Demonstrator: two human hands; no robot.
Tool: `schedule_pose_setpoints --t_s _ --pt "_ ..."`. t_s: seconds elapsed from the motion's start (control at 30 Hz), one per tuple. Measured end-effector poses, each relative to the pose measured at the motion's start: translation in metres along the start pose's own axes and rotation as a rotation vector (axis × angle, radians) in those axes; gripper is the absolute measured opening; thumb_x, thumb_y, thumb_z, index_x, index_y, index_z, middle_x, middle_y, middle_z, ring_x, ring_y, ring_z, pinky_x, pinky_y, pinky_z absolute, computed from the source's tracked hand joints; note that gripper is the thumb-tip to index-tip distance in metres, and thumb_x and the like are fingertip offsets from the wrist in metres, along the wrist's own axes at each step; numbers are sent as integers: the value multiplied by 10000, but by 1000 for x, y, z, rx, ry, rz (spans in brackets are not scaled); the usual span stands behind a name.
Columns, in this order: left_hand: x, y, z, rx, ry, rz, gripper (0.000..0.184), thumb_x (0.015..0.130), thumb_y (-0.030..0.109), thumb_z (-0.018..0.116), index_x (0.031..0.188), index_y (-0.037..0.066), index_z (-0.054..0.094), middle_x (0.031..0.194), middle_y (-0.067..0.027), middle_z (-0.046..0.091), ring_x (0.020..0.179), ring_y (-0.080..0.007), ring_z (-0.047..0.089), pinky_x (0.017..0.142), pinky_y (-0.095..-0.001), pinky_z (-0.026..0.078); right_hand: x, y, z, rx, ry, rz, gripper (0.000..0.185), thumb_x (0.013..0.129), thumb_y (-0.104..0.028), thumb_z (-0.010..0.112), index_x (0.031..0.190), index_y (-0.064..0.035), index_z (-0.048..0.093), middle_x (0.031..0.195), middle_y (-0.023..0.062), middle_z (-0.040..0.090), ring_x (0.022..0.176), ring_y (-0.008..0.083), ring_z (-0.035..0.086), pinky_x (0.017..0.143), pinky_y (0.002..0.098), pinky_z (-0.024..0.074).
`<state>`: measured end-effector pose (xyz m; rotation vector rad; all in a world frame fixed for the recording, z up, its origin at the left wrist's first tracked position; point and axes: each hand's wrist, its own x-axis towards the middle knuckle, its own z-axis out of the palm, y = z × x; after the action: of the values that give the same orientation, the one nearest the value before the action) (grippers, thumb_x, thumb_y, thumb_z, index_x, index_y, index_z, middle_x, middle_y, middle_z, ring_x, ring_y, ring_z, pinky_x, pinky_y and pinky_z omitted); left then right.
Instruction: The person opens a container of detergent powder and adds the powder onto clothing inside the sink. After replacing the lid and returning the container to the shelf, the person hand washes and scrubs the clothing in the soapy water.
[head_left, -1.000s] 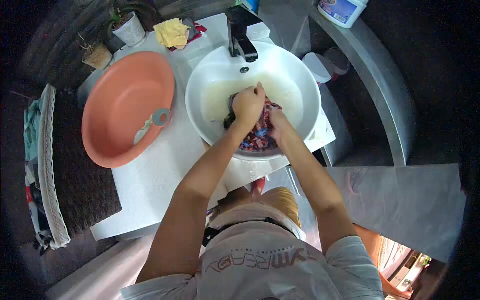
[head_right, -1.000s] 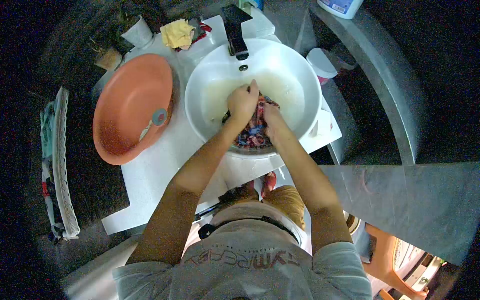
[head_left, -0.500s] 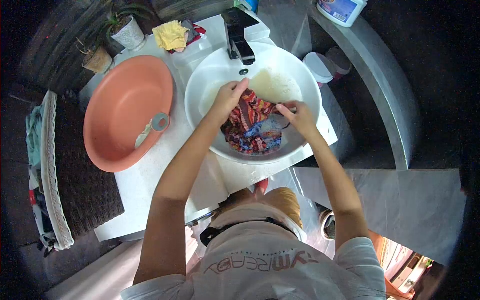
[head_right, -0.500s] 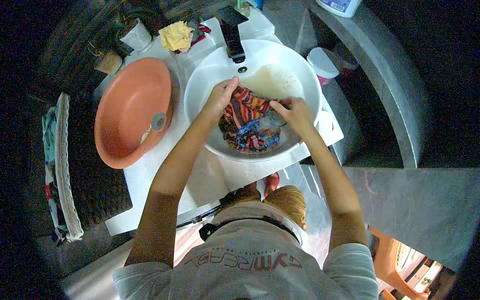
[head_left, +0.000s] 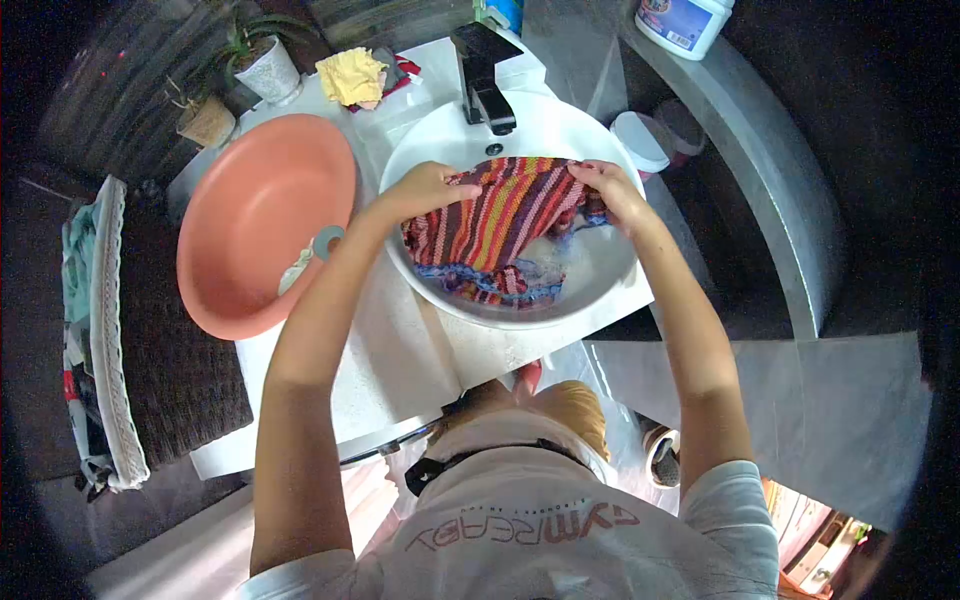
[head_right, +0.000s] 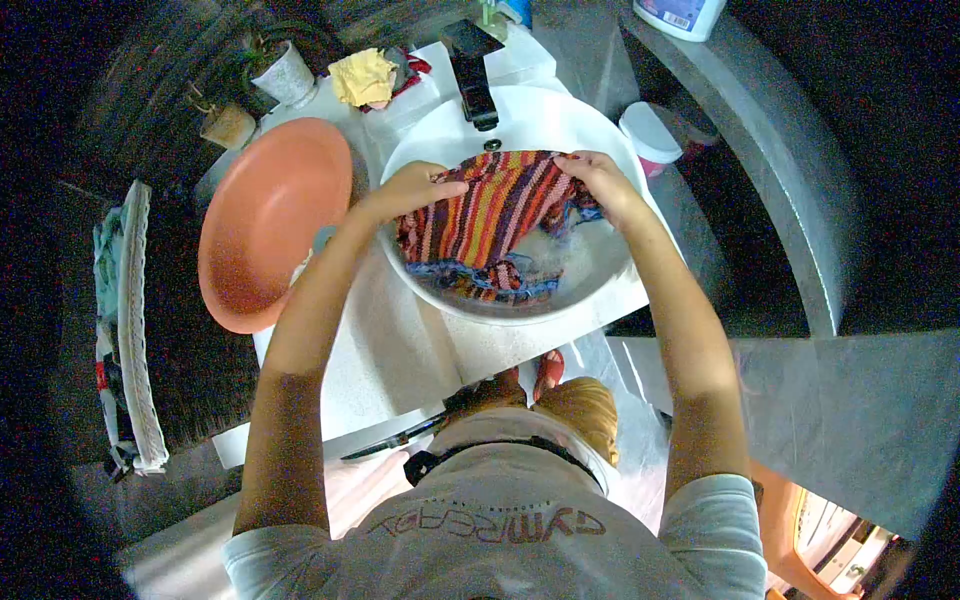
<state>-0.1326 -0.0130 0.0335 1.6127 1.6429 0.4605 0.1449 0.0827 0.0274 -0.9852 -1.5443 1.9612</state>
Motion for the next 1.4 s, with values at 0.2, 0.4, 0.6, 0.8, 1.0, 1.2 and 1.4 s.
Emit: schedule_pose_setpoints --t_s 0.2,0.4,0.6,0.8,1.0,1.2,1.4 --pt "43 -33 63 249 508 -16 329 789 315 547 942 33 619 906 -226 615 848 -378 589 747 -442 468 71 97 -7 17 330 -52 551 790 -363 650 1111 54 487 995 145 593 941 220 565 779 334 466" --pt "59 0 114 535 455 32 338 747 179 602 1060 57 563 962 -199 571 853 -379 566 745 -435 471 63 107 28 -1129 462 -327 578 776 -336 638 1239 -56 438 1049 239 516 918 412 524 791 449 444" --pt "79 3 129 170 752 126 325 734 87 560 1057 61 540 964 -202 542 882 -372 543 749 -434 456 86 93 29 -601 331 -251 442 809 -390 602 1091 -53 550 936 178 584 868 336 550 780 386 453" --pt "50 102 164 18 925 68 217 737 196 579 872 35 524 804 -193 561 724 -385 563 658 -472 453 80 115 14 695 -165 80 377 914 -367 461 1138 -78 548 889 68 592 765 150 547 657 276 465" --pt "99 44 138 -114 1014 -181 182 733 196 600 773 20 620 796 -173 599 743 -350 582 654 -439 457 77 96 33 471 30 283 294 929 -306 430 1055 -63 537 1041 83 568 960 170 535 887 308 426" --pt "75 87 179 88 976 -159 212 745 173 574 849 0 639 885 -194 618 787 -363 609 723 -408 495 100 179 -1 124 -167 -276 309 922 -322 451 1054 -55 533 947 52 592 822 184 577 772 326 487" --pt "101 21 122 -169 1037 -162 263 771 237 576 730 -23 588 764 -228 572 737 -383 566 660 -447 448 71 75 21 574 22 474 452 927 -386 422 1106 13 538 1062 117 579 984 197 537 795 342 445"
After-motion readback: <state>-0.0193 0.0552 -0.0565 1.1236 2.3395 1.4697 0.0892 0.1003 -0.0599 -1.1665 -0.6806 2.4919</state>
